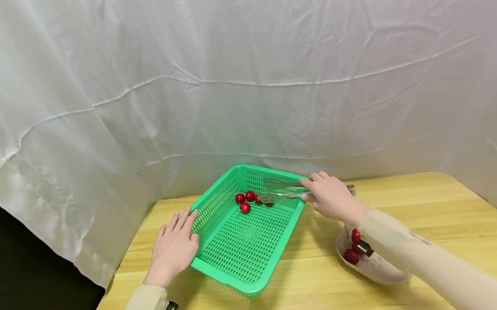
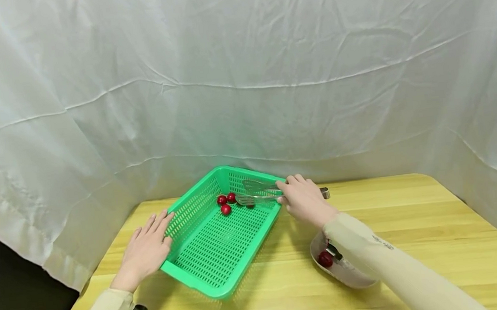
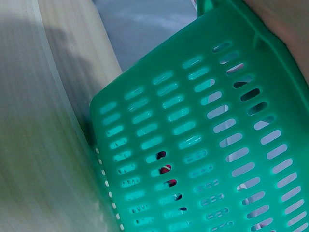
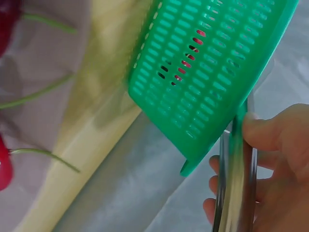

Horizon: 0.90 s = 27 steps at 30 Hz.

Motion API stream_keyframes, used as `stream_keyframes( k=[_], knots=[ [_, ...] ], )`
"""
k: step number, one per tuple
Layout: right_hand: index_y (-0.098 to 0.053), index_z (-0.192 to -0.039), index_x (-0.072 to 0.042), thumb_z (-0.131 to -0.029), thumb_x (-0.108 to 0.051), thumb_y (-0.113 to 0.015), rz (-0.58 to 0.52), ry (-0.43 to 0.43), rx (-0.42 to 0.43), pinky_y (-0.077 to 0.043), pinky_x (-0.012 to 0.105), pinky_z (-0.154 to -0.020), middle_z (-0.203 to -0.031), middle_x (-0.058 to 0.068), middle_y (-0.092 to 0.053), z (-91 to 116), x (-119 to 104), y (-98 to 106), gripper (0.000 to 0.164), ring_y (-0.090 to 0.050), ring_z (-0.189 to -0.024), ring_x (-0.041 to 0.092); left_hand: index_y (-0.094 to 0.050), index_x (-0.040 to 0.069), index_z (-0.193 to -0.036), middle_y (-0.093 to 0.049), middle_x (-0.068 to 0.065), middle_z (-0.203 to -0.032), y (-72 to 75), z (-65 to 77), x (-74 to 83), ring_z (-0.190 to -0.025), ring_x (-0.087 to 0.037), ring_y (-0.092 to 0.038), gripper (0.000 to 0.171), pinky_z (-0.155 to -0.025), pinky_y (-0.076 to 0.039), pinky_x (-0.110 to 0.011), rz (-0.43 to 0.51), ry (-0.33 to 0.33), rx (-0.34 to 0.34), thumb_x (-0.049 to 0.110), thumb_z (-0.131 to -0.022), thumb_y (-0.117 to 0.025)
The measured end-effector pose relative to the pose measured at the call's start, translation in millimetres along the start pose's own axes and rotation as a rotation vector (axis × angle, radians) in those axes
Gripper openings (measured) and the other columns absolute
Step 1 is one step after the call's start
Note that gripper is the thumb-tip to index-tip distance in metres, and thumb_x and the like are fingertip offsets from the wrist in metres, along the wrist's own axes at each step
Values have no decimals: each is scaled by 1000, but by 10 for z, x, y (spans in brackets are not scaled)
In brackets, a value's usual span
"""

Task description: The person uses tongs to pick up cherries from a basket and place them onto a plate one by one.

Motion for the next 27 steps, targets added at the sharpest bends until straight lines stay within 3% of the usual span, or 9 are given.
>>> stream_keyframes(
  k=[13,20,27],
  knots=[
    [-55,-128,-1,-88,-21,-63,21,-40,-107,-47,47,-75,-112,16,-59,-299,-53,-153,45,-50,-100,32,-31,12,-147,-22,-9,-153,34,21,3,-139,-36,-16,54,-107,-13,-61,-12,-8,15,20,-94,-36],
    [-62,-116,-3,-88,-21,-64,68,-44,-166,-46,45,-72,-99,11,-60,-374,-88,-157,33,-50,-91,29,-29,13,-148,-20,-8,-153,35,1,-11,-139,-34,-14,54,-107,-11,-61,-5,5,9,21,-94,-36],
    [-66,-103,-7,-87,-21,-64,99,-65,-262,-46,43,-77,-94,6,-61,-432,-124,-200,21,-50,-88,25,-30,13,-147,-21,-8,-153,20,5,-1,-139,-34,-14,54,-107,-11,-61,-14,8,7,22,-94,-35]
  ],
)
Point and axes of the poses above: each hand's wrist, its own z-axis away from the middle knuckle, its own y-axis out of the back of the hand, x = y × z, the point moved 8 cm from there along -z, towards the middle knuckle
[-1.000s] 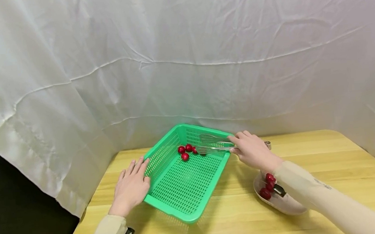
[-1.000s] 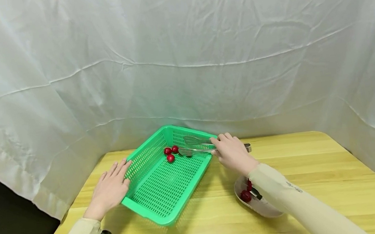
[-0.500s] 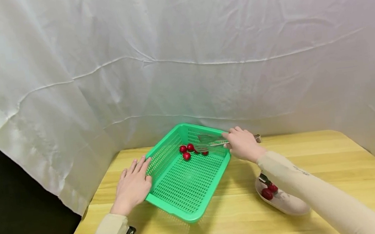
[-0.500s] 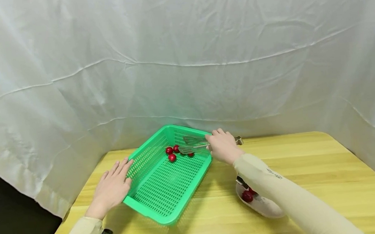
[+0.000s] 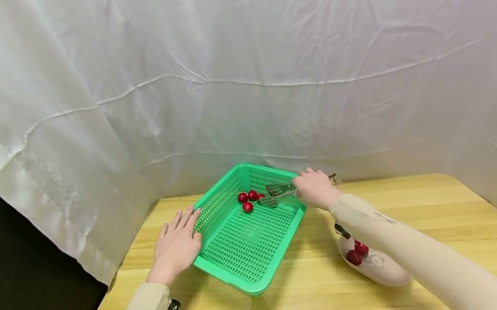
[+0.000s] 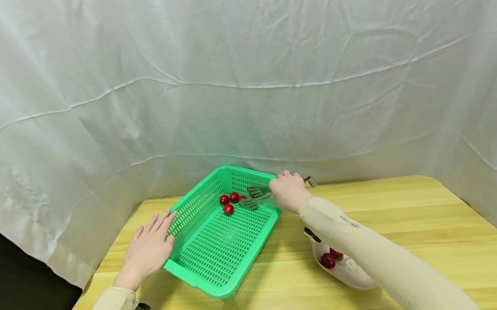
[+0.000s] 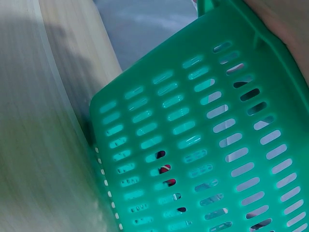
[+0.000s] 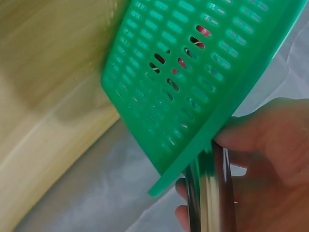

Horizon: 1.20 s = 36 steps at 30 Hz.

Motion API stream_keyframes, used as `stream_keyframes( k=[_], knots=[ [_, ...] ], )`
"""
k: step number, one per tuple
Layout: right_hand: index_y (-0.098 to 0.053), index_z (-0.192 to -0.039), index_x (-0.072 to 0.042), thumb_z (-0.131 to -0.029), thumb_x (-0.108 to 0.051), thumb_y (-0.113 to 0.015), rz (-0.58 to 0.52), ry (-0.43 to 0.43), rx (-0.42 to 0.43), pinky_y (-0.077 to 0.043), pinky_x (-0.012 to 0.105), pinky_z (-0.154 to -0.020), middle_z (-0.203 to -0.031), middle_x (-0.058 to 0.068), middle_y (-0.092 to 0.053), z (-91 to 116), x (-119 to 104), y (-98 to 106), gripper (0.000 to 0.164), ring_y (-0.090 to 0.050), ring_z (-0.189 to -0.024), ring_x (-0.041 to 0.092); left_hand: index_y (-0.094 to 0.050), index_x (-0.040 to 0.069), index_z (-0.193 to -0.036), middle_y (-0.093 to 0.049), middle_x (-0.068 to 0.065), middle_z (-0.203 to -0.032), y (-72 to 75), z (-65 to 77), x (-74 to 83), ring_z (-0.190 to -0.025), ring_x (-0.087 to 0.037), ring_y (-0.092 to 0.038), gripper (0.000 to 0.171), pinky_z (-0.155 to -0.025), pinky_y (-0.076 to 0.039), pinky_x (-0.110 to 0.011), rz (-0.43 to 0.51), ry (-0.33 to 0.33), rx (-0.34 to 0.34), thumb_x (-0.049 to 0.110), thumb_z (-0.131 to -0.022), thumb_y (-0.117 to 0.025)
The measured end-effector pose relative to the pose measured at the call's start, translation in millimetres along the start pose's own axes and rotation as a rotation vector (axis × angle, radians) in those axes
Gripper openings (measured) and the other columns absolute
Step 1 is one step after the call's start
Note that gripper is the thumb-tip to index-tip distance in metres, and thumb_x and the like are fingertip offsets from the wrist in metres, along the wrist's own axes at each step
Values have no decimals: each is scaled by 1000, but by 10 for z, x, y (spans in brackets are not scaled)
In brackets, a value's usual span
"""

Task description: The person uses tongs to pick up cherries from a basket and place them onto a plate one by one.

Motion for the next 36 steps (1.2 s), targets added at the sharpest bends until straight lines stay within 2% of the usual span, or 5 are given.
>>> stream_keyframes(
  k=[10,19,23,28,36],
  knots=[
    [-64,-92,-11,-87,-20,-64,18,-9,-88,-43,43,-80,-96,4,-63,-92,-66,-97,10,-49,-89,24,-30,14,-147,-21,-6,-153,-18,10,-6,-140,-33,-14,55,-107,-10,-61,2,15,3,23,-94,-37],
    [-62,-90,-10,-88,-15,-62,21,11,-82,-47,43,-73,-89,3,-63,-138,-107,-129,5,-54,-89,24,-31,14,-147,-21,-6,-153,2,10,-16,-140,-32,-14,55,-107,-9,-61,7,17,10,23,-94,-38],
    [-65,-95,-9,-87,-16,-65,6,32,-81,-51,42,-66,-88,3,-64,-111,-128,-125,11,-58,-87,24,-31,15,-147,-21,-5,-153,-10,7,-16,-140,-32,-14,55,-107,-9,-61,8,17,2,23,-94,-37],
    [-69,-107,-8,-84,-15,-68,-44,104,-36,-54,40,-63,-98,6,-68,-42,-201,-85,24,-62,-89,25,-31,15,-147,-21,-5,-153,-17,2,-14,-140,-31,-14,54,-107,-10,-61,11,17,6,23,-94,-37],
    [-67,-114,-8,-84,-14,-67,-64,186,72,-49,42,-75,-104,6,-67,83,-280,-24,30,-58,-93,25,-31,15,-147,-21,-4,-153,-20,4,-17,-140,-31,-14,55,-107,-9,-61,17,22,2,22,-93,-38]
  ],
)
Point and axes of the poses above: each hand's wrist, its own z-axis away from the middle knuckle, its own y-axis out of the back of the hand, x = y × z, the point moved 8 cm from there along -z, towards the middle knuckle
